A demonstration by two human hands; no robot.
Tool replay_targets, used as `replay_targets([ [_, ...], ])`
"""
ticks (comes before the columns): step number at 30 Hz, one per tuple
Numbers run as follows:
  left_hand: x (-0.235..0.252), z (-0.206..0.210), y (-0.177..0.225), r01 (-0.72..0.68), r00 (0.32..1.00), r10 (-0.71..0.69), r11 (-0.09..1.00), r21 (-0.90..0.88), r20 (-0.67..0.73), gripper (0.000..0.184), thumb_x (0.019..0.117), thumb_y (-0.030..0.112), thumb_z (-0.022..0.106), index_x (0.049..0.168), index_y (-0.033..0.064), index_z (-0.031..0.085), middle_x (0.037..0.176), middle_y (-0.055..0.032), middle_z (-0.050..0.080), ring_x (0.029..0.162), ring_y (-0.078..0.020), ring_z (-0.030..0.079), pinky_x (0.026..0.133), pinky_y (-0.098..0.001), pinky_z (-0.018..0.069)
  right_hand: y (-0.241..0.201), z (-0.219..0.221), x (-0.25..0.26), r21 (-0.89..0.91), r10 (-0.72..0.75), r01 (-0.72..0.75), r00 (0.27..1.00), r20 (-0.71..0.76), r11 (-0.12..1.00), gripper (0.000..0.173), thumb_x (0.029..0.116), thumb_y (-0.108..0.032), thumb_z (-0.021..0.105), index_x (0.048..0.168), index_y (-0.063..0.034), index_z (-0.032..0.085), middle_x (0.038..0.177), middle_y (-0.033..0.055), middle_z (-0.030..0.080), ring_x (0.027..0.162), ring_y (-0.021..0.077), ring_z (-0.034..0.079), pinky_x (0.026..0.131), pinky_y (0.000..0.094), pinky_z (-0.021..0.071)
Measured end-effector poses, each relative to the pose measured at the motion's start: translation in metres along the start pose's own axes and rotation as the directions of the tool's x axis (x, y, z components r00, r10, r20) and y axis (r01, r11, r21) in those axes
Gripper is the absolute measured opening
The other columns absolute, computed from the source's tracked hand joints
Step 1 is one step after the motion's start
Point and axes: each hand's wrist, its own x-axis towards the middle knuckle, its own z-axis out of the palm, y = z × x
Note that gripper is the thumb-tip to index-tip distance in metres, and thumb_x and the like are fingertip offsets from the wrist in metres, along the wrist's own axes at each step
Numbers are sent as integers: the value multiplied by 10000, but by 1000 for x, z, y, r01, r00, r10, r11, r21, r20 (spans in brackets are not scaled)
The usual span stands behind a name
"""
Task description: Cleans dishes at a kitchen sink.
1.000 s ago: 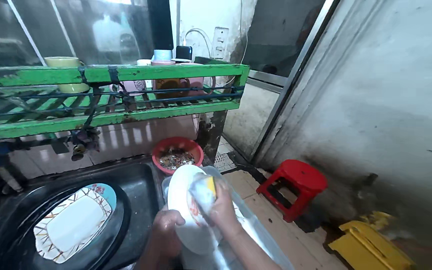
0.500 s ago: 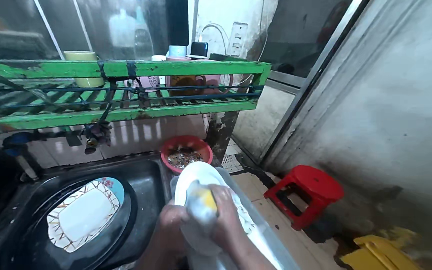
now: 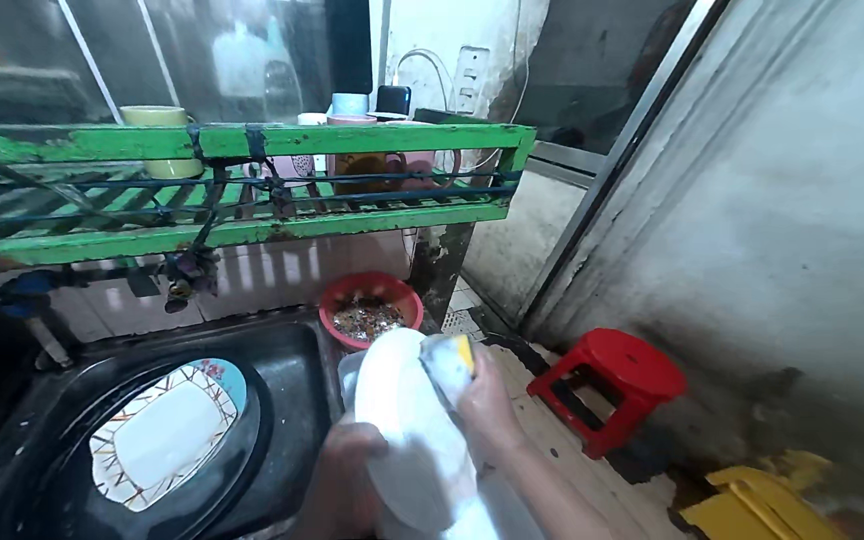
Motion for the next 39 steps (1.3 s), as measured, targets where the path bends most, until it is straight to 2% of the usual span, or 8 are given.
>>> replay_targets([
  [11, 19, 7, 25, -121, 986, 83, 950, -287, -141, 375, 1113, 241, 305, 1255, 16, 568, 1068, -129, 691, 975, -189, 701, 839, -385, 603, -33, 26, -72, -109, -653, 661, 750, 100, 742, 478, 694, -364, 832, 1101, -137, 730, 1075, 99, 734, 1032, 330, 680, 890, 569, 533],
  [16, 19, -13, 33, -72, 997, 71, 925, -372, -16, 418, 1103, 270, 261, 1194, 26, 588, 1034, -180, 721, 952, -285, 730, 818, -490, 619, 21, 8, -49, 30, -193, 197, 975, -111, 980, 708, 764, -338, 743, 1284, 116, 585, 1229, 278, 648, 1163, 346, 638, 1020, 479, 515],
  [19, -1, -14, 18, -17, 997, 9, 995, -98, -78, 185, 861, 4, 447, 971, 20, 596, 819, -125, 712, 742, -228, 720, 659, -425, 613, 9, -13, -14, 107, 214, -205, 973, -83, 973, 630, 836, -143, 746, 1371, 106, 523, 1301, 299, 600, 1210, 369, 605, 1060, 508, 479],
  [21, -13, 0, 18, 55, 998, -51, 995, 88, -41, 346, 733, -109, 501, 1055, -2, 570, 826, -103, 707, 726, -192, 712, 647, -391, 614, -10, -18, -8, 102, 130, -122, 989, -73, 987, 611, 796, -129, 762, 1323, 108, 562, 1283, 301, 604, 1215, 384, 591, 1056, 512, 474],
  [25, -21, 20, 15, 51, 986, -112, 906, 419, 122, 272, 907, -87, 511, 1156, 13, 551, 906, 2, 656, 812, -58, 650, 745, -272, 570, -66, -13, -35, 44, -375, 373, 918, 130, 927, 761, 774, -467, 787, 1331, 24, 622, 1413, 202, 602, 1352, 341, 547, 1128, 525, 443],
  [30, -32, 28, 29, 47, 984, -138, 814, 580, 115, 479, 786, -95, 572, 1261, -34, 557, 946, -66, 651, 814, -101, 644, 736, -308, 559, -62, -38, 6, 145, 114, -134, 984, 135, 980, 640, 833, -144, 772, 1403, -2, 516, 1095, 217, 687, 980, 307, 689, 881, 517, 562],
  [36, -55, 44, 40, -364, 931, 268, 749, 554, 250, 264, 797, -35, 564, 1045, -75, 645, 839, -50, 663, 761, -50, 646, 712, -268, 557, -3, -9, 10, 859, 464, -431, 843, 274, 276, 237, 1089, -227, 385, 1185, -66, 531, 844, 77, 663, 695, 155, 678, 592, 345, 598],
  [39, -55, 56, 22, -678, 735, 448, 527, 513, 509, 351, 881, -37, 552, 1189, -184, 634, 1181, -233, 701, 1167, -184, 653, 1058, -304, 466, -33, 8, -22, 878, 400, -477, 796, 455, -49, 377, 1114, -306, 238, 1108, -67, 528, 822, 73, 641, 722, 172, 670, 642, 357, 593],
])
